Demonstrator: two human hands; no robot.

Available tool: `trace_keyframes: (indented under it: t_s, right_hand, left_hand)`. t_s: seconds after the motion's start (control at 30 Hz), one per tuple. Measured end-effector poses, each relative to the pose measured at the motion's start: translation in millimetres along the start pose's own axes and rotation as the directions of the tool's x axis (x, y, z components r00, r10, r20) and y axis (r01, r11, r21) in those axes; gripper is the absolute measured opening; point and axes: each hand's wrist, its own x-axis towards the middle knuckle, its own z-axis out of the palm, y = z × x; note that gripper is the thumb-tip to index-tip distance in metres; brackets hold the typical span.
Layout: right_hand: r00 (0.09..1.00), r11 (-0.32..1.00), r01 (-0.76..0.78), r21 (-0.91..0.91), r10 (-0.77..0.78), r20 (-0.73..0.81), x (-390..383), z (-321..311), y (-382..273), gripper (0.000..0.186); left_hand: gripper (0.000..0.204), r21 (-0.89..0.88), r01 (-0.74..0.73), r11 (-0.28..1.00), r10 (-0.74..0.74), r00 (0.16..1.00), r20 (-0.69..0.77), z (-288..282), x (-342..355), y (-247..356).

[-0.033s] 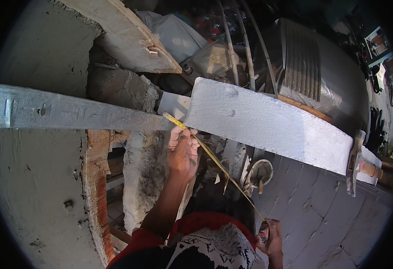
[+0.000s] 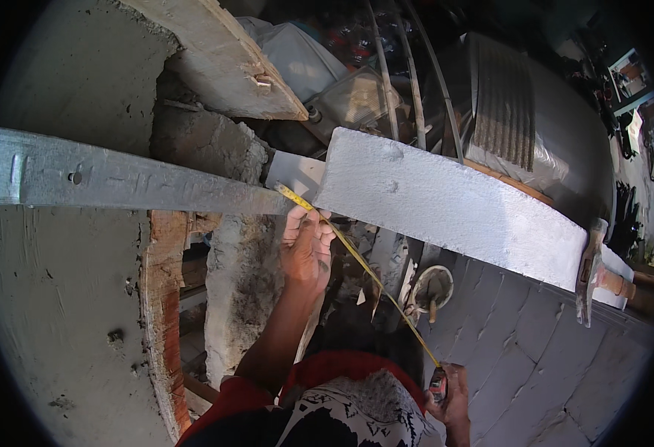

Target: The person lifts a white insulation board into a wall cavity, taps it with a hammer to fit, and measures the gap with a tape measure. The person then repositions the board and continues adjusting it within the frame.

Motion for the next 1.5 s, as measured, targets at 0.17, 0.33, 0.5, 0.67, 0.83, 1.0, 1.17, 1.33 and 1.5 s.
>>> trace_keyframes:
  t_s: [0.17, 0.33, 0.5, 0.67, 0.83, 1.0, 1.17, 1.33, 1.5]
  right_hand:
    - [0.999, 1.0, -0.012, -0.021, 0.013, 0.044, 4.3, -6.5, -16.7, 0.074]
    - [0.997, 0.998, -0.011, -0.068, 0.017, 0.076, 14.1, -20.2, -52.1, 0.072]
    - [0.998, 0.99, 0.049, -0.133, -0.053, -0.021, 30.5, -19.1, -70.1, 0.07]
    - [0.995, 0.971, 0.034, -0.236, -0.056, -0.084, 44.4, -25.9, -86.6, 0.065]
    - [0.989, 0.969, 0.085, -0.231, -0.11, -0.099, 51.4, -29.3, -100.5, 0.058]
    - [0.977, 0.96, 0.111, -0.258, -0.152, -0.147, 59.7, -19.3, -103.1, 0.05]
    - [0.985, 0.986, 0.047, -0.159, -0.072, -0.155, 60.9, -15.4, -99.1, 0.049]
    - [0.985, 0.952, 0.136, -0.275, -0.16, -0.065, 44.4, -17.9, -93.6, 0.051]
    - [0.996, 0.983, 0.077, -0.165, -0.067, 0.061, 27.0, -17.8, -88.8, 0.062]
  left_hand:
    - [0.02, -0.061, 0.01, 0.998, -0.018, 0.991, -0.134, 8.6, 7.1, -5.5]
    - [0.023, -0.121, 0.002, 0.993, -0.028, 0.977, -0.21, 16.4, 15.1, -1.0]
    - [0.028, -0.358, -0.018, 0.934, -0.058, 0.978, -0.202, 16.5, 25.9, -15.7]
    - [0.032, -0.558, -0.064, 0.827, -0.077, 0.971, -0.226, 23.9, 23.6, -20.5]
    - [0.04, -0.518, -0.042, 0.854, -0.015, 0.994, -0.105, 13.0, 22.6, -20.2]
    - [0.038, -0.581, 0.024, 0.814, -0.054, 0.998, -0.035, 11.0, 24.4, -21.4]
    - [0.038, -0.628, 0.029, 0.778, -0.052, 0.998, -0.019, 13.1, 26.4, -20.5]
    - [0.039, -0.662, -0.005, 0.75, -0.042, 0.998, -0.055, 11.0, 34.4, -22.1]
    - [0.043, -0.569, -0.007, 0.822, -0.032, 0.998, -0.059, 12.7, 35.2, -22.1]
